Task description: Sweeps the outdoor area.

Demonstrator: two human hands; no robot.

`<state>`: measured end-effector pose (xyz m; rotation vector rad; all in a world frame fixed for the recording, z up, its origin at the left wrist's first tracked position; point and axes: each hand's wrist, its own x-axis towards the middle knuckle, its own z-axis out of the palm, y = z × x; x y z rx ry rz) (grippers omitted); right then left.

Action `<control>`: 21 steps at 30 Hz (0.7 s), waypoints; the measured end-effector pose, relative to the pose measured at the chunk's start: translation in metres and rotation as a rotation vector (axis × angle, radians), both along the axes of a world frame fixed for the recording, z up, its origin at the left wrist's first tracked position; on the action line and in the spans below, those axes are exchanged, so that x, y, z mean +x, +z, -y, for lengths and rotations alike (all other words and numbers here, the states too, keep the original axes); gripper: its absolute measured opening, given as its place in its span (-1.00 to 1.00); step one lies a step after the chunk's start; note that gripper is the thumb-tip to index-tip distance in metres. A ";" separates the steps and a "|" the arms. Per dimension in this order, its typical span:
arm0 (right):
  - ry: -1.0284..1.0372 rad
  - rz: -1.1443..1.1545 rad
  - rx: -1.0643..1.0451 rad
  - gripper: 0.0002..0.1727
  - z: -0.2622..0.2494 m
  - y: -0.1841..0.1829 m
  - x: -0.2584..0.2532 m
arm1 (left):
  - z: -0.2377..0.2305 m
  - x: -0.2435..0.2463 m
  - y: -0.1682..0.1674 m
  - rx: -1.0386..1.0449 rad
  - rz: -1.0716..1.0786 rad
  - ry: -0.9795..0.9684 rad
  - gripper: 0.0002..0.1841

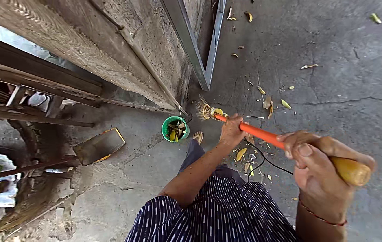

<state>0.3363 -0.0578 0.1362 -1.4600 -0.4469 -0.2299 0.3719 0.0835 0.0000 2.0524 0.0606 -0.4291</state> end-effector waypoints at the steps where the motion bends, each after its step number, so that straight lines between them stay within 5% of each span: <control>1: -0.023 -0.009 0.016 -0.74 -0.009 -0.008 0.006 | -0.010 0.009 -0.005 0.019 -0.013 -0.002 -0.71; 8: -0.315 -0.267 -0.029 -0.71 -0.069 -0.105 0.046 | -0.074 0.088 -0.104 0.230 -0.081 -0.272 -0.76; 15: -0.390 -0.117 -0.234 -0.69 -0.068 -0.044 0.044 | 0.009 0.088 -0.087 -0.256 0.034 -0.385 -0.72; 21: -0.570 -0.047 -0.160 -0.74 -0.026 0.025 0.027 | 0.047 0.069 -0.010 -0.184 0.091 -0.514 -0.66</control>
